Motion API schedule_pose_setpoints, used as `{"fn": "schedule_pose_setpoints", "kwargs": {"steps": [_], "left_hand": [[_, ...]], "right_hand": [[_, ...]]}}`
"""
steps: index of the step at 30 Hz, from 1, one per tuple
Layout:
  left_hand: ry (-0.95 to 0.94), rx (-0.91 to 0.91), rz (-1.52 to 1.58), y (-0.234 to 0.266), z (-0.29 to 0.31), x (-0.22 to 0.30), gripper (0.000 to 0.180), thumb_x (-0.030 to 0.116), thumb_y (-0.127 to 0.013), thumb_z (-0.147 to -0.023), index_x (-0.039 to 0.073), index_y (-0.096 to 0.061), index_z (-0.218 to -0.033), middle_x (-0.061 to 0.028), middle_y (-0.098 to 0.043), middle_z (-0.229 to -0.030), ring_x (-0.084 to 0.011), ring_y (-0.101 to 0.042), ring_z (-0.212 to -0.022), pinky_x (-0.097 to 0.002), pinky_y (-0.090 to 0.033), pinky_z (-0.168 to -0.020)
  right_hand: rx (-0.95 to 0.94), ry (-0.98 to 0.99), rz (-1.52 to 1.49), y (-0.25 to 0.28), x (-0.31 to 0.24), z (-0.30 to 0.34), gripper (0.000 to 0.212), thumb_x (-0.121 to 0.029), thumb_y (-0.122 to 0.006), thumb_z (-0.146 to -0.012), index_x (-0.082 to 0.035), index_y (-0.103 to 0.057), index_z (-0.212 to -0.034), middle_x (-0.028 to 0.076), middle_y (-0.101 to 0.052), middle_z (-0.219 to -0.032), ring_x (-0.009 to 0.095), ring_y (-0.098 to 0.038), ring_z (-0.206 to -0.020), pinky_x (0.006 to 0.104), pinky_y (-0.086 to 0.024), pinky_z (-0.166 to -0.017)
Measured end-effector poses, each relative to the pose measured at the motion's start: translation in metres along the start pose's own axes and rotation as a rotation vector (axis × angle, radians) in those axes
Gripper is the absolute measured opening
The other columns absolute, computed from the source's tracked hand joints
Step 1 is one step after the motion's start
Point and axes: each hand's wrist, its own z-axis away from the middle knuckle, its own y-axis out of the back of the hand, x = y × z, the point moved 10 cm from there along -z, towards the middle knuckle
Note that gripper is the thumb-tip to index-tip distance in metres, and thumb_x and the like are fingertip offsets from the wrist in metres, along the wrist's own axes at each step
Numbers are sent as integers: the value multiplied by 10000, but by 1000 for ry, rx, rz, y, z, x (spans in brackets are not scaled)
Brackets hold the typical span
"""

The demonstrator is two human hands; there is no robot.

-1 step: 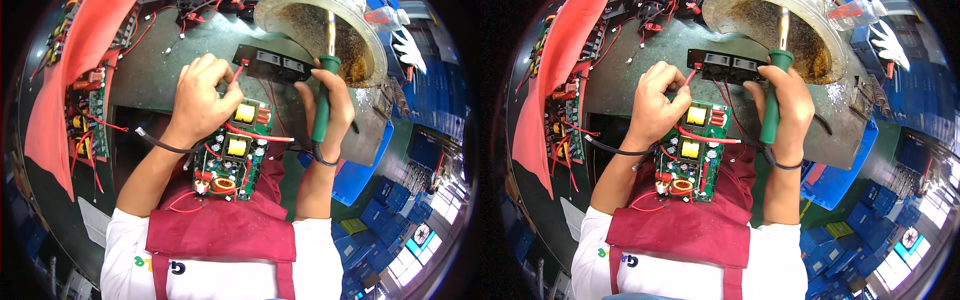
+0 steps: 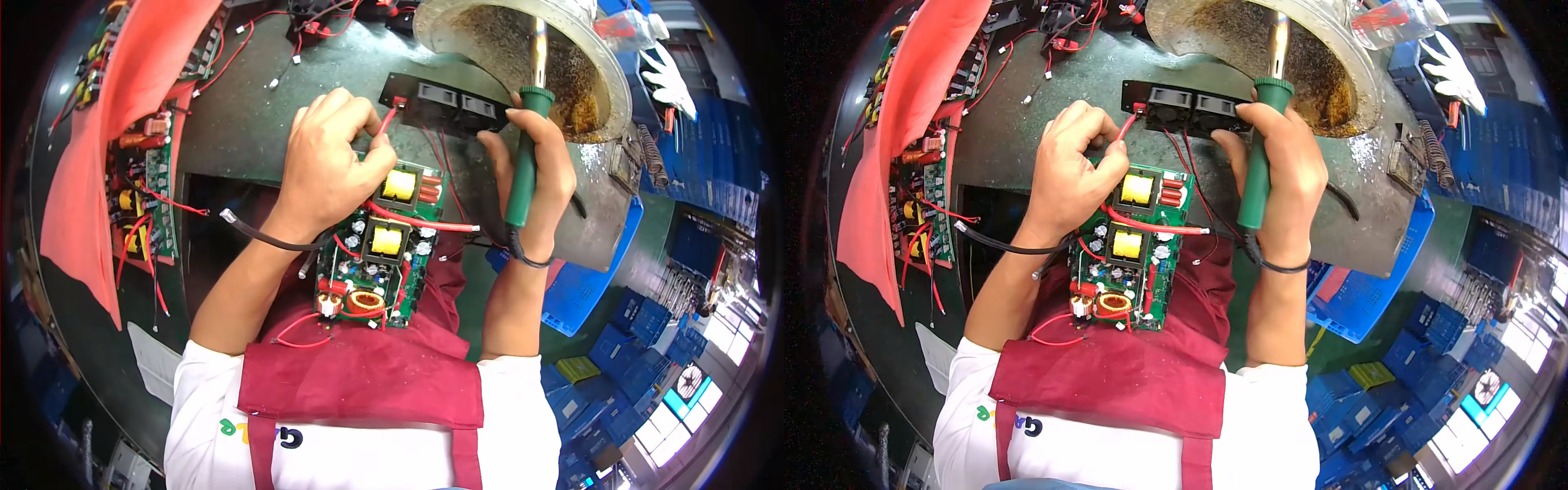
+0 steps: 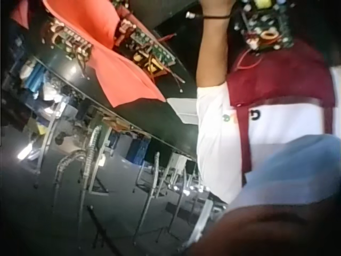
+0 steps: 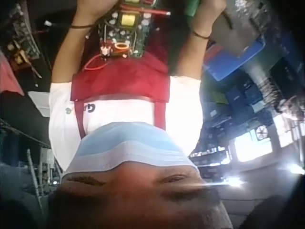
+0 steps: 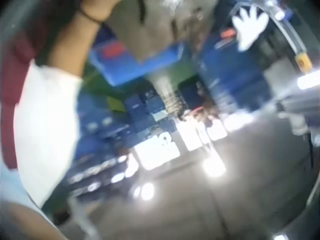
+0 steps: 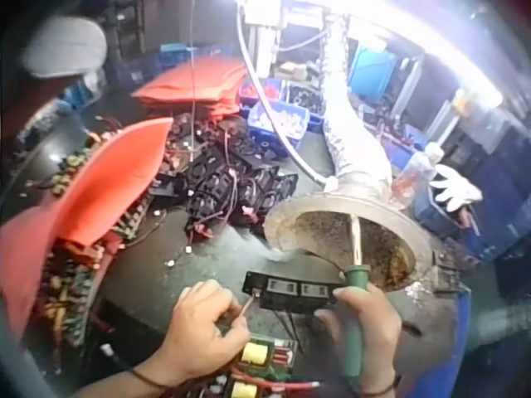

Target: Soldering wires to circuit boards and components at an assembly workstation.

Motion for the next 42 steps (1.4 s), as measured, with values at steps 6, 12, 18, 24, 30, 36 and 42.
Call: {"fn": "schedule_pose_setpoints", "kwargs": {"steps": [6,12,18,24,30,36,42], "left_hand": [[-6,-7,-12,0,0,0,124,131,-708,-786,71,-601,-797,-85,-583,-841,-308,-584,-816,-434,-431,-774],[-10,-8,5,0,0,1,116,129,-706,-787,72,-606,-798,-86,-581,-839,-308,-584,-810,-433,-433,-776],[-13,-10,-8,2,0,1,107,129,-703,-791,73,-612,-797,-84,-586,-842,-307,-588,-815,-431,-439,-787],[-12,-28,-16,1,-1,4,101,135,-708,-791,70,-639,-827,-92,-594,-849,-317,-604,-842,-428,-453,-814],[-433,4,-31,33,7,62,356,363,-848,-802,121,-746,-1042,-54,-695,-969,-258,-665,-970,-429,-473,-927],[-560,-283,127,3,22,82,285,244,-894,-769,148,-779,-1012,8,-695,-850,-211,-663,-847,-394,-486,-852],[19,103,203,24,9,21,170,127,-816,-859,93,-784,-1023,-43,-677,-775,-221,-636,-723,-358,-487,-724]], "right_hand": [[4,-61,0,-8,8,0,442,-31,-908,-788,-75,-684,-1166,139,-782,-1153,256,-750,-961,336,-579,-856],[6,-73,2,-10,7,-1,434,-31,-904,-795,-80,-687,-1166,136,-782,-1131,259,-752,-976,343,-575,-861],[38,-64,-18,-10,6,-2,399,-22,-900,-769,-73,-693,-1107,134,-733,-1004,318,-715,-875,388,-574,-784],[31,-72,-13,-11,7,-2,402,-28,-903,-769,-75,-693,-1109,131,-731,-1003,316,-716,-874,384,-573,-785],[-7,-85,-10,-11,9,-2,434,-32,-899,-805,-68,-675,-1174,146,-780,-1144,263,-750,-1000,350,-569,-882],[-8,-96,-11,-12,9,-1,425,-24,-891,-814,-68,-672,-1176,149,-779,-1156,258,-749,-1014,354,-569,-888],[-16,-115,-24,-11,11,1,420,-15,-884,-821,-62,-672,-1181,157,-775,-1175,258,-742,-1043,356,-564,-907]]}}
